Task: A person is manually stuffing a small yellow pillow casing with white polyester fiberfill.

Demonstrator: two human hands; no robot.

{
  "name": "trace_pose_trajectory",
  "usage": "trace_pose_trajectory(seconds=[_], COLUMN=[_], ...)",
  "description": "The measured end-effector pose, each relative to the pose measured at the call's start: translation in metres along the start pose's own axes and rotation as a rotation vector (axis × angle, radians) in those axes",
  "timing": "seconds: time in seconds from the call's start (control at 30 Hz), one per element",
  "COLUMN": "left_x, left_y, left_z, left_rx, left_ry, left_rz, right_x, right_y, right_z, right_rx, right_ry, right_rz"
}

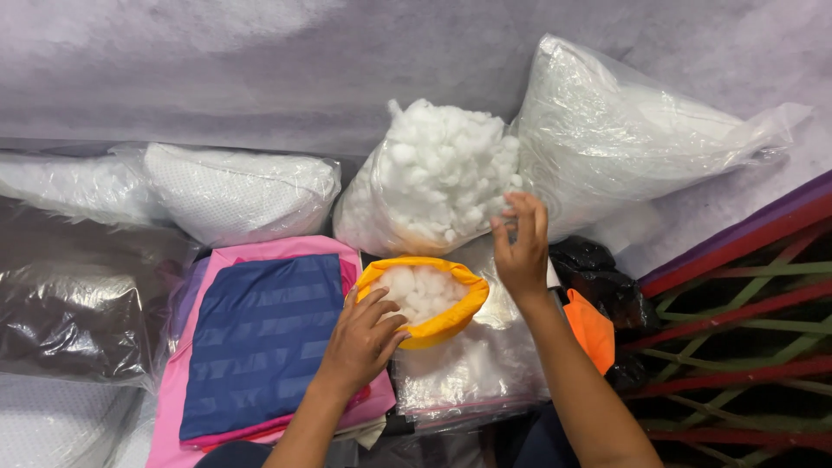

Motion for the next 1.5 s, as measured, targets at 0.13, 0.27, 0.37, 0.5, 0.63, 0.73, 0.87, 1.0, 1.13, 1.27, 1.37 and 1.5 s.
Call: trace_pose_trajectory(seconds=[0.13,0.27,0.37,0.5,0.63,0.73,0.87,1.0,1.13,1.27,1.37,1.5], left_x=[0.001,0.008,0.009,0.006,0.004,0.002,0.004,0.022,0.024,0.021,0.023,0.032], left_y=[-0.002,-0.006,-0.013,-0.018,-0.019,-0.022,-0.021,-0.005,-0.008,-0.012,0.008,0.039], left_z=[0.000,0.000,0.000,-0.002,-0.004,-0.005,-0.005,0.003,-0.003,0.003,0.005,0.006], left_rx=[-0.018,-0.036,-0.060,-0.079,-0.083,-0.109,-0.137,-0.187,-0.228,-0.310,-0.294,-0.196], left_ry=[0.009,-0.051,-0.047,-0.043,-0.023,-0.011,-0.006,0.011,-0.006,-0.026,-0.087,-0.215], left_rz=[0.015,0.013,0.004,0.010,0.027,0.040,0.030,0.003,0.009,0.227,0.586,0.730], right_x=[-0.046,-0.073,-0.072,-0.063,-0.061,-0.060,-0.054,-0.059,-0.053,-0.034,-0.009,0.016], right_y=[0.021,0.060,0.064,0.036,0.022,0.016,0.007,-0.002,-0.006,0.015,0.044,0.097], right_z=[-0.075,-0.128,-0.127,-0.108,-0.089,-0.084,-0.081,-0.064,-0.039,0.012,0.065,0.134], right_rx=[0.037,0.231,0.274,-0.065,-0.170,-0.231,-0.268,-0.556,-0.550,-0.320,-0.057,0.328], right_ry=[0.228,0.207,0.295,0.390,0.427,0.417,0.453,0.503,0.555,0.478,0.456,0.483], right_rz=[-0.041,0.026,-0.056,-0.351,-0.477,-0.554,-0.709,-0.883,-0.932,-0.921,-0.839,-0.838])
Point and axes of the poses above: each hand's wrist, its own z-axis away from the middle knuckle, its own y-axis out of the palm, x = y × z, the point moved 7 cm from there along -z, towards the middle knuckle, and after that the axes turned 5 degrees about x, right-handed, at the moved point
